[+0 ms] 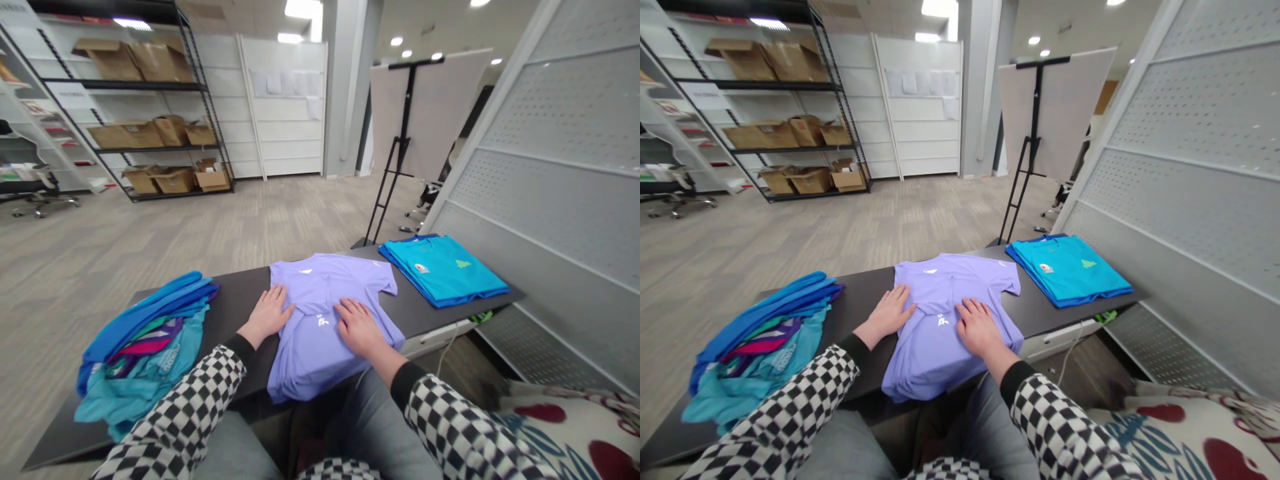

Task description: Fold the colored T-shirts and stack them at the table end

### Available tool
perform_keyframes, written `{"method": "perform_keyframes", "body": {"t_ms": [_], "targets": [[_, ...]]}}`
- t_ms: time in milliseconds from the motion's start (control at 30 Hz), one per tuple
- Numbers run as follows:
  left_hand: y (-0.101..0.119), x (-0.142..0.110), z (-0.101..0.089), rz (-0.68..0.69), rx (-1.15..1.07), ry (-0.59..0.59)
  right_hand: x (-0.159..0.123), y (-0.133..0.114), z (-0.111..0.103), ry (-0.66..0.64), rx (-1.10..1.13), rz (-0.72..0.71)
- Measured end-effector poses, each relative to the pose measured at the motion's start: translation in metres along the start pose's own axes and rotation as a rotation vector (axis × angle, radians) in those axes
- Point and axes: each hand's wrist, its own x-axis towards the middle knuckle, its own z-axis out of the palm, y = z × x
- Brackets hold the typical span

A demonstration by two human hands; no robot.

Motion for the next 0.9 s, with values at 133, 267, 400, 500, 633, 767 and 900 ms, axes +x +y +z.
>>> {"method": "perform_keyframes", "body": {"t_ms": [133, 267, 400, 500, 633, 767, 900], "targets": [[-0.009, 0.008, -0.012, -0.094, 0.03, 0.016, -0.001, -0.001, 0.001, 0.019, -0.006, -0.004], [-0.016, 0.035, -0.024, -0.181, 0.043, -0.023, 0.0, 0.0, 0.003, 0.023, 0.001, 0.002], [-0.025, 0.052, -0.029, -0.203, 0.041, -0.113, 0.0, 0.001, 0.003, 0.033, 0.012, 0.004], [-0.033, 0.066, -0.041, -0.226, 0.06, -0.147, -0.001, 0.001, 0.003, 0.04, 0.023, 0.006], [-0.04, 0.092, -0.059, -0.226, 0.088, -0.086, -0.001, 0.001, 0.004, 0.047, 0.038, 0.008], [-0.04, 0.117, -0.059, -0.14, 0.077, -0.034, 0.0, 0.001, 0.002, 0.04, 0.041, 0.015], [-0.045, 0.133, -0.049, -0.102, 0.074, -0.082, -0.001, 0.001, 0.002, 0.038, 0.048, 0.016]]}}
